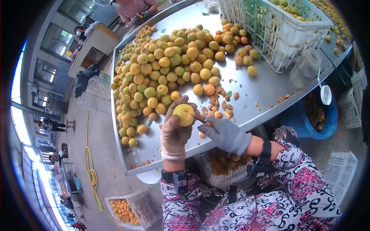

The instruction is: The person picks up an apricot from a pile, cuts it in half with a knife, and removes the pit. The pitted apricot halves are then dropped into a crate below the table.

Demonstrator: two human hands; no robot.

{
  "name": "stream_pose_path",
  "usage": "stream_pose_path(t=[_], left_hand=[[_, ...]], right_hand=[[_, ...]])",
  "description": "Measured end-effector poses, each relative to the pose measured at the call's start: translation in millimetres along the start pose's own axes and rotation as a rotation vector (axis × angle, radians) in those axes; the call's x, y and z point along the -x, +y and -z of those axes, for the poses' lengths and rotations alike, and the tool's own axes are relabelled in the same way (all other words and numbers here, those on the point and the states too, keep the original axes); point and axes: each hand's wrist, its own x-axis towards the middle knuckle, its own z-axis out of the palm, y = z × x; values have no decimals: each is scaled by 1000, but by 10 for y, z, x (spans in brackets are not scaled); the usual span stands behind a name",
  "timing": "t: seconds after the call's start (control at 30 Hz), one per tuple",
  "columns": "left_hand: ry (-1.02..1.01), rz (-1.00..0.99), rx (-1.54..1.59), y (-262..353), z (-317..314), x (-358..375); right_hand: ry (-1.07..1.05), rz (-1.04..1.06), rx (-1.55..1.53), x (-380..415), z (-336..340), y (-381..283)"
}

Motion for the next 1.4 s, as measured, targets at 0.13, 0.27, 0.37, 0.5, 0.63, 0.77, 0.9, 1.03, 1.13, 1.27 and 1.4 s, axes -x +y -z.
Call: stream_pose_path(t=[0.13, 0.27, 0.37, 0.5, 0.63, 0.77, 0.9, 1.03, 1.13, 1.27, 1.4], left_hand=[[99, -16, -322, 116, -178, -11], [234, -75, -516, 6, -295, -16], [326, -107, 13, -302, -496, -88], [299, -77, 15, -291, -400, -138], [280, -93, -453, -39, -437, -87], [396, -162, 48, -236, -487, -179], [336, -90, 126, -206, -400, -197], [332, -169, -446, -39, -408, -106], [308, -198, -435, -74, -387, -71], [366, -129, 71, -320, -457, -147], [315, -97, -101, -229, -343, -217]], right_hand=[[14, -11, -1, -23, 193, -77], [13, -8, -58, -28, 154, 5], [144, 40, -170, -23, -69, 39], [120, -37, -96, -77, 23, -9], [23, 27, 33, -98, 192, 15], [163, 83, -181, -108, -161, 118], [145, -5, -59, -171, -54, 125], [4, 38, -19, -215, 221, 81], [15, 24, -119, -173, 163, 46], [201, 38, -165, -154, -119, 64], [190, 31, -166, -176, 54, 37]])
